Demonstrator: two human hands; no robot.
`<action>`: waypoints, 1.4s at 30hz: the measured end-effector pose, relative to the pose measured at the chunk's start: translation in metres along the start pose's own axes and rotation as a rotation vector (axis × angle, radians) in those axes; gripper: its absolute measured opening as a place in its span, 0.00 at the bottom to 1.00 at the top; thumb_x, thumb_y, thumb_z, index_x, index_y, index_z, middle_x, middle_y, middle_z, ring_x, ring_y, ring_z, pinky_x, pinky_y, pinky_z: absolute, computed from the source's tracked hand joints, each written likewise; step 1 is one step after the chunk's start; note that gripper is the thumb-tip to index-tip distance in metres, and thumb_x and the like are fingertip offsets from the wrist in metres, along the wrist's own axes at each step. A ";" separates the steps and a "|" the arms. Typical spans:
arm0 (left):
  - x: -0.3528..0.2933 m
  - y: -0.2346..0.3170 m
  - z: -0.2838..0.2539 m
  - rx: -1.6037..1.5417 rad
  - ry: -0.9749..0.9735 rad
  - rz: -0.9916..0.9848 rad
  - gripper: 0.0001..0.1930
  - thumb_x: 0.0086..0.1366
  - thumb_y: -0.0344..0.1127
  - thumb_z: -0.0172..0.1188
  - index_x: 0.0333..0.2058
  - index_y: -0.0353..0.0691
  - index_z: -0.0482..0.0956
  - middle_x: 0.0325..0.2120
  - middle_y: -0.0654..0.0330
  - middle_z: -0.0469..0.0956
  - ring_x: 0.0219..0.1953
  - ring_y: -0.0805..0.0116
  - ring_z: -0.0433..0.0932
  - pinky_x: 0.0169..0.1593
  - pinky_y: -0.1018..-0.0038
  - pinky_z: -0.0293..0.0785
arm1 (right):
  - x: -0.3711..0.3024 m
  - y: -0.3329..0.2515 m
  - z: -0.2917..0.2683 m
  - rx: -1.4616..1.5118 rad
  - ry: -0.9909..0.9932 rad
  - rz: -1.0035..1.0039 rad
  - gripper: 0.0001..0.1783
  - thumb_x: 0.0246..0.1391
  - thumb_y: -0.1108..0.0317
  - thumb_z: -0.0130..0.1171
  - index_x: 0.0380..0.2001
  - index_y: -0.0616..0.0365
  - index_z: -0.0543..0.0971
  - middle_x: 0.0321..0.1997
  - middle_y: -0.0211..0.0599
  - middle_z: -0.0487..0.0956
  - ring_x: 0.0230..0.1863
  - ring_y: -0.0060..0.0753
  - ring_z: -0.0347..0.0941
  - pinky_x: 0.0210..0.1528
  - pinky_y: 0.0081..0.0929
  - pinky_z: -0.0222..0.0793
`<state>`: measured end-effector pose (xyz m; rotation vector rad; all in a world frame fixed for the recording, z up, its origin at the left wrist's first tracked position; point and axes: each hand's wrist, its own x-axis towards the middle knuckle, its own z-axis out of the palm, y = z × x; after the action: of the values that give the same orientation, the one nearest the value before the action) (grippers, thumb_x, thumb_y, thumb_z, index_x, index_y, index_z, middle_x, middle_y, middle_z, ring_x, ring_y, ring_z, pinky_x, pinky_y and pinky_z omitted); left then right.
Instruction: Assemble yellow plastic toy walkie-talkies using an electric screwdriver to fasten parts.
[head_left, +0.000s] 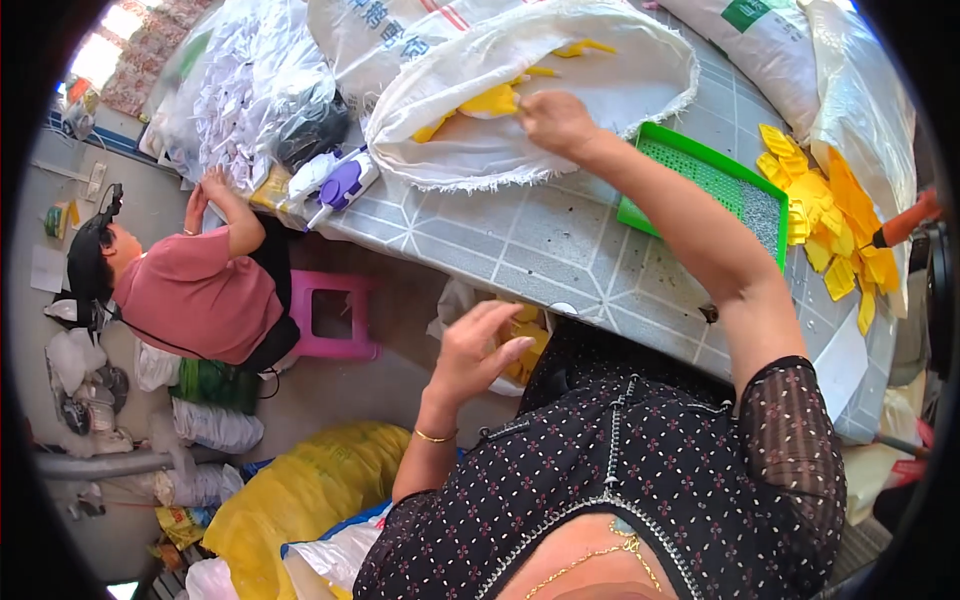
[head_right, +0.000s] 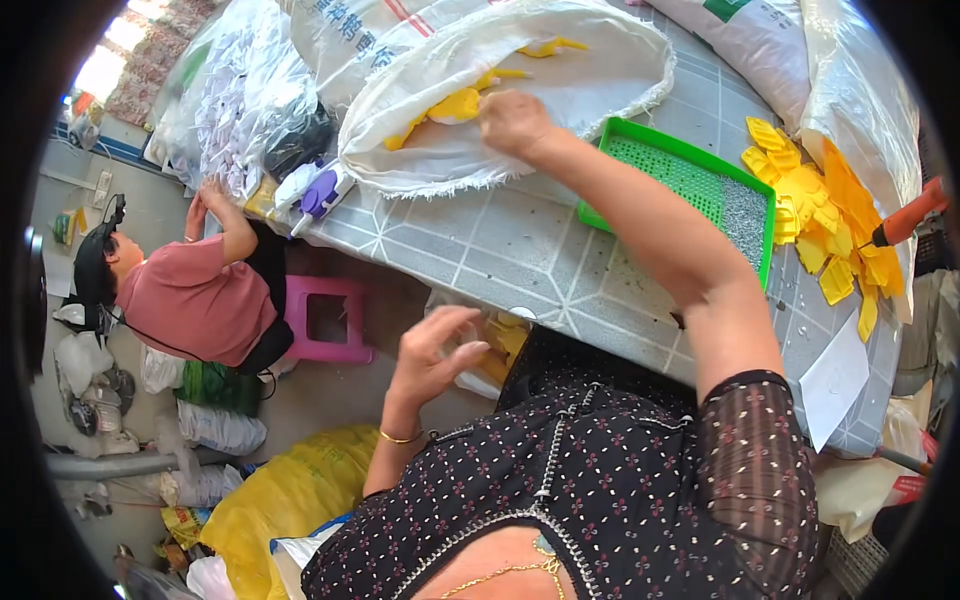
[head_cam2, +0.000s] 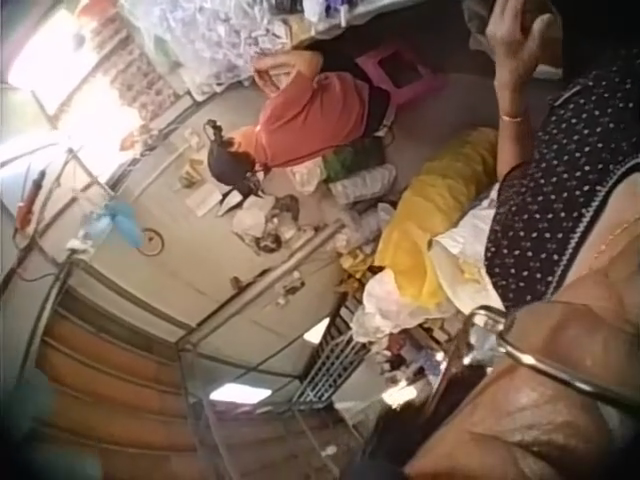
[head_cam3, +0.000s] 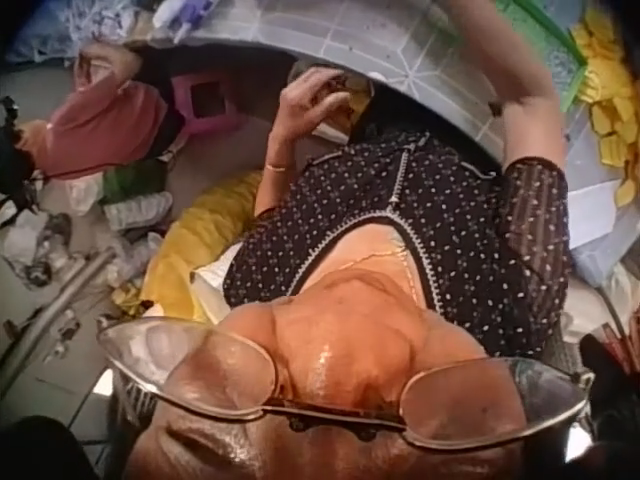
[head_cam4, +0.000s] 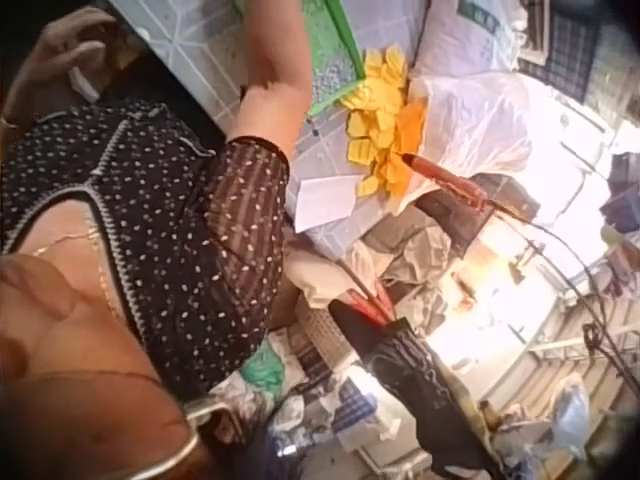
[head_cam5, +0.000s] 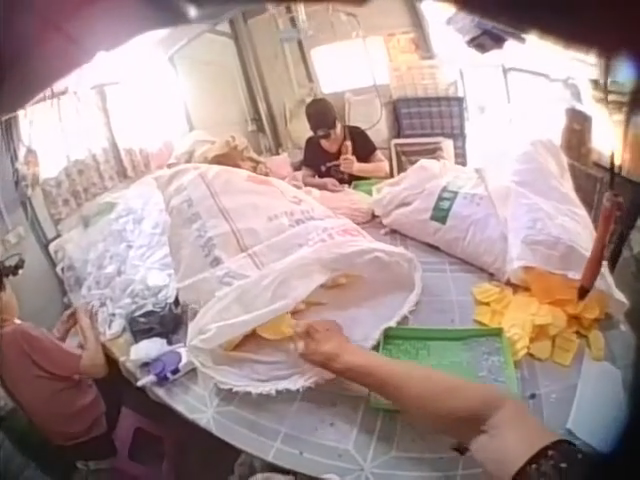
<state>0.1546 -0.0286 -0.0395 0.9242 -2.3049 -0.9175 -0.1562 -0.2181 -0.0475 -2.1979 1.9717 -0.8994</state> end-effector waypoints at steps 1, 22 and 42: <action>0.005 0.010 -0.011 -0.063 0.100 0.105 0.18 0.60 0.33 0.71 0.49 0.36 0.83 0.42 0.54 0.83 0.41 0.63 0.83 0.43 0.69 0.80 | -0.008 -0.003 -0.019 0.075 0.078 -0.054 0.20 0.64 0.54 0.54 0.37 0.61 0.85 0.33 0.52 0.84 0.33 0.55 0.81 0.38 0.49 0.75; 0.068 0.092 0.094 -1.723 -0.766 -0.388 0.46 0.69 0.64 0.55 0.69 0.31 0.55 0.53 0.31 0.71 0.25 0.53 0.78 0.19 0.71 0.75 | -0.371 0.034 -0.255 0.196 0.537 0.307 0.10 0.59 0.75 0.62 0.44 0.59 0.83 0.40 0.41 0.85 0.37 0.35 0.82 0.41 0.30 0.78; 0.076 0.115 0.135 -1.742 -0.647 -0.454 0.36 0.76 0.61 0.44 0.67 0.36 0.64 0.57 0.33 0.72 0.43 0.44 0.83 0.39 0.60 0.85 | -0.440 0.028 -0.289 0.412 0.607 0.436 0.13 0.68 0.73 0.52 0.53 0.59 0.76 0.52 0.42 0.81 0.52 0.29 0.80 0.51 0.29 0.76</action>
<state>-0.0285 0.0320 -0.0295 0.2486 -0.7071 -2.8560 -0.3175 0.2801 0.0138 -1.2914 2.0870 -1.8269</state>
